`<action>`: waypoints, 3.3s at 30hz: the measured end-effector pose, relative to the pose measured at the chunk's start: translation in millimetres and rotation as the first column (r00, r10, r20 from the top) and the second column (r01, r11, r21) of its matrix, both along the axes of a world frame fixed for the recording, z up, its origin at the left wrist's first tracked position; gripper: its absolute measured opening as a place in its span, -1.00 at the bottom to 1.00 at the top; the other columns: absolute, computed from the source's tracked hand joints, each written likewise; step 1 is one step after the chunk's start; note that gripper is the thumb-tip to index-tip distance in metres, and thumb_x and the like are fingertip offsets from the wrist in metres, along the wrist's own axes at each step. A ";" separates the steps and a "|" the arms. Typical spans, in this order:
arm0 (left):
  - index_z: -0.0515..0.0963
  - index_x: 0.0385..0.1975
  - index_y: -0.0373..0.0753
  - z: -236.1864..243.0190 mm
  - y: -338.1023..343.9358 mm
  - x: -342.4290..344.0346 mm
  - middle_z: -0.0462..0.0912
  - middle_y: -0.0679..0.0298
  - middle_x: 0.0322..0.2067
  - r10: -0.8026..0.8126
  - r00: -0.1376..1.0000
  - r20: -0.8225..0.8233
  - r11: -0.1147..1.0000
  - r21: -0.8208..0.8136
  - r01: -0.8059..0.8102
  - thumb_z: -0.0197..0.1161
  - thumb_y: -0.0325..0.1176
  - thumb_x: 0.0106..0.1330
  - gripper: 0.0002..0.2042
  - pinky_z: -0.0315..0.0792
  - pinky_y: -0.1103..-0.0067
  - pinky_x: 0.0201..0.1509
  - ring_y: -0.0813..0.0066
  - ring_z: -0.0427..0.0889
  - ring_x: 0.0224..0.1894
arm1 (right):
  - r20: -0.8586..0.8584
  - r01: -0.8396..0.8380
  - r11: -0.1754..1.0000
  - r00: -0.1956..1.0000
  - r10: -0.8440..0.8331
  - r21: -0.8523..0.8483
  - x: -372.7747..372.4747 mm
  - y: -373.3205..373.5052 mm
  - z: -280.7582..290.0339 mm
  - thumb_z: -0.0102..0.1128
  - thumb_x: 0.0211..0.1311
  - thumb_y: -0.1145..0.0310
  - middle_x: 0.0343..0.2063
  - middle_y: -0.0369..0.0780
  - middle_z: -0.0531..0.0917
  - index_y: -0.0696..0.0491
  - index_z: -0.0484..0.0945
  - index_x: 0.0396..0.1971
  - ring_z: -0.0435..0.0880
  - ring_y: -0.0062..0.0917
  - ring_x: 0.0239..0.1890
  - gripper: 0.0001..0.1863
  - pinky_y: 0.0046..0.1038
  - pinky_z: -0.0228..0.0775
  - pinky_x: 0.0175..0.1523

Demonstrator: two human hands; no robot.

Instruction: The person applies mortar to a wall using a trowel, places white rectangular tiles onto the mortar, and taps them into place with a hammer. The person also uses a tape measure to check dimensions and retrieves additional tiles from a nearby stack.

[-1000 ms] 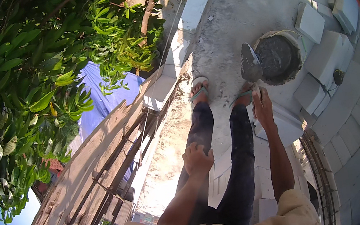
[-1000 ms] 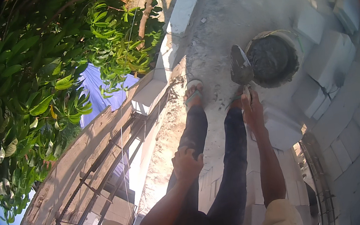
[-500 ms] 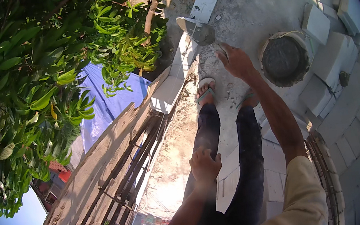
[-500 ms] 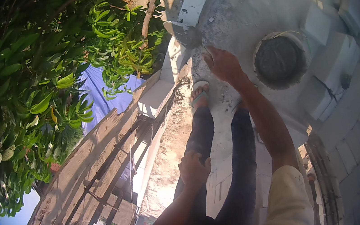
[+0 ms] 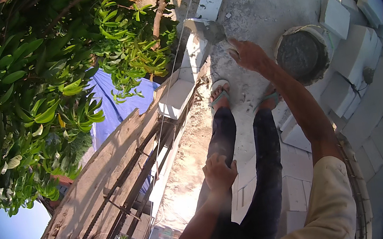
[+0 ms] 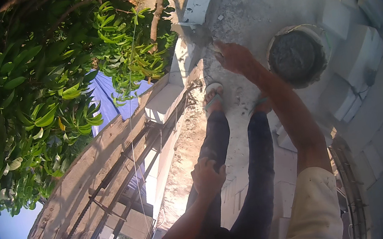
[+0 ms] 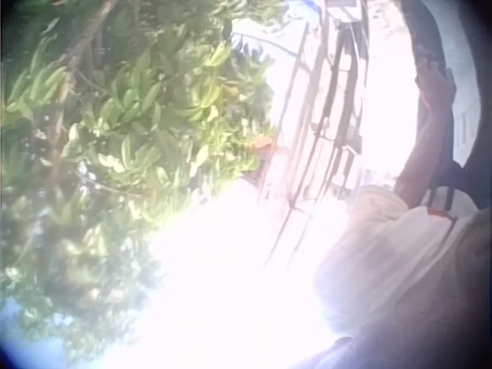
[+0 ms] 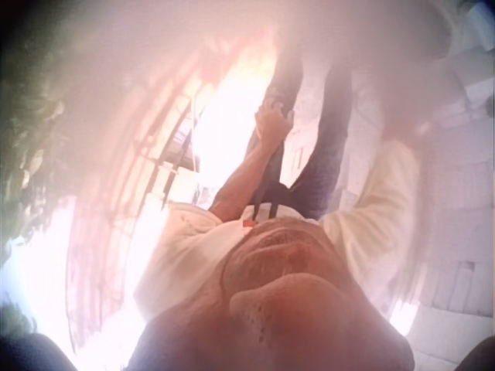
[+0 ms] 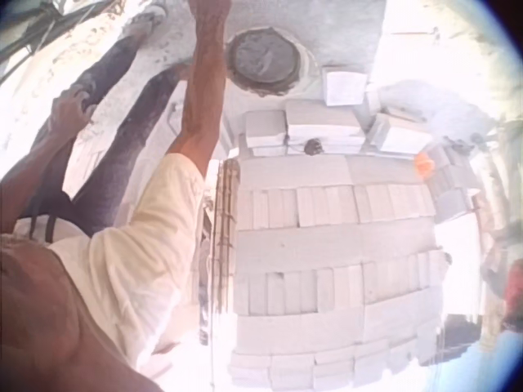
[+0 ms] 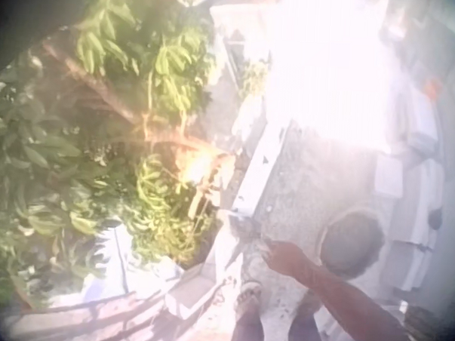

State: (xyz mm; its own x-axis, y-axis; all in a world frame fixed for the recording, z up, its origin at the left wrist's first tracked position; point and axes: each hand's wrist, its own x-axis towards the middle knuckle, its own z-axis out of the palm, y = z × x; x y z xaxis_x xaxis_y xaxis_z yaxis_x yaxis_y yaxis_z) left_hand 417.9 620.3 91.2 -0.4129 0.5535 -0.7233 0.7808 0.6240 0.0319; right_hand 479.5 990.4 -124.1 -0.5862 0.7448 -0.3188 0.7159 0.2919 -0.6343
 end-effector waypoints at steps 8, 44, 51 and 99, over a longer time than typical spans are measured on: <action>0.72 -0.15 -0.15 -3.1 2.1 7.1 0.57 0.22 0.07 -0.062 0.998 -0.017 0.998 0.009 0.062 0.48 -0.01 0.21 -0.63 0.43 0.17 0.18 0.17 0.56 0.11 | -0.022 0.118 0.986 0.992 -0.122 -0.121 6.9 -2.1 0.9 0.17 0.48 0.18 -0.23 0.13 0.76 0.11 0.42 0.26 0.76 0.10 -0.12 -0.51 0.07 0.60 -0.07; 0.72 -0.04 -0.17 -2.6 8.5 11.5 0.57 0.20 0.23 -0.057 0.998 -0.001 0.989 -0.137 0.056 0.40 0.03 0.29 -0.58 0.34 0.20 0.35 0.18 0.52 0.28 | 0.227 0.694 0.292 0.553 -0.802 -0.658 256.1 -107.4 20.6 0.39 0.41 0.15 -0.70 -0.45 0.36 0.01 0.48 -0.35 0.29 -0.75 -0.77 -0.69 -0.53 0.06 -0.69; 0.73 -0.15 -0.15 -3.5 6.6 2.8 0.60 0.20 0.10 0.000 0.999 0.043 0.998 -0.068 0.003 0.46 0.01 0.21 -0.61 0.39 0.18 0.26 0.15 0.56 0.17 | -0.099 0.442 0.379 0.536 -0.838 -0.813 179.1 -10.1 54.7 0.21 0.40 0.25 -0.58 -0.39 0.42 0.07 0.56 -0.22 0.31 -0.74 -0.71 -0.81 -0.56 0.10 -0.66; 0.69 -0.13 -0.18 -0.1 15.8 -2.9 0.61 0.19 0.06 -0.053 0.997 0.050 0.997 -0.046 0.055 0.47 -0.07 0.23 -0.65 0.40 0.17 0.22 0.13 0.57 0.14 | 0.255 0.755 0.462 0.614 -0.747 -0.466 263.8 -111.4 -9.1 0.28 0.38 0.24 -0.74 -0.40 0.36 0.05 0.53 -0.40 0.28 -0.71 -0.78 -0.78 -0.48 0.06 -0.71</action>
State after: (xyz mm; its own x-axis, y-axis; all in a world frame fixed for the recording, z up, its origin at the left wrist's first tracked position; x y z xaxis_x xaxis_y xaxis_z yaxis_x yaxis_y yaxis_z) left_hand 415.0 636.1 91.1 -0.3468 0.5386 -0.7679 0.8116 0.5827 0.0422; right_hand 743.3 879.0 -133.2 0.1286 0.6289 -0.7668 0.5141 -0.7035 -0.4907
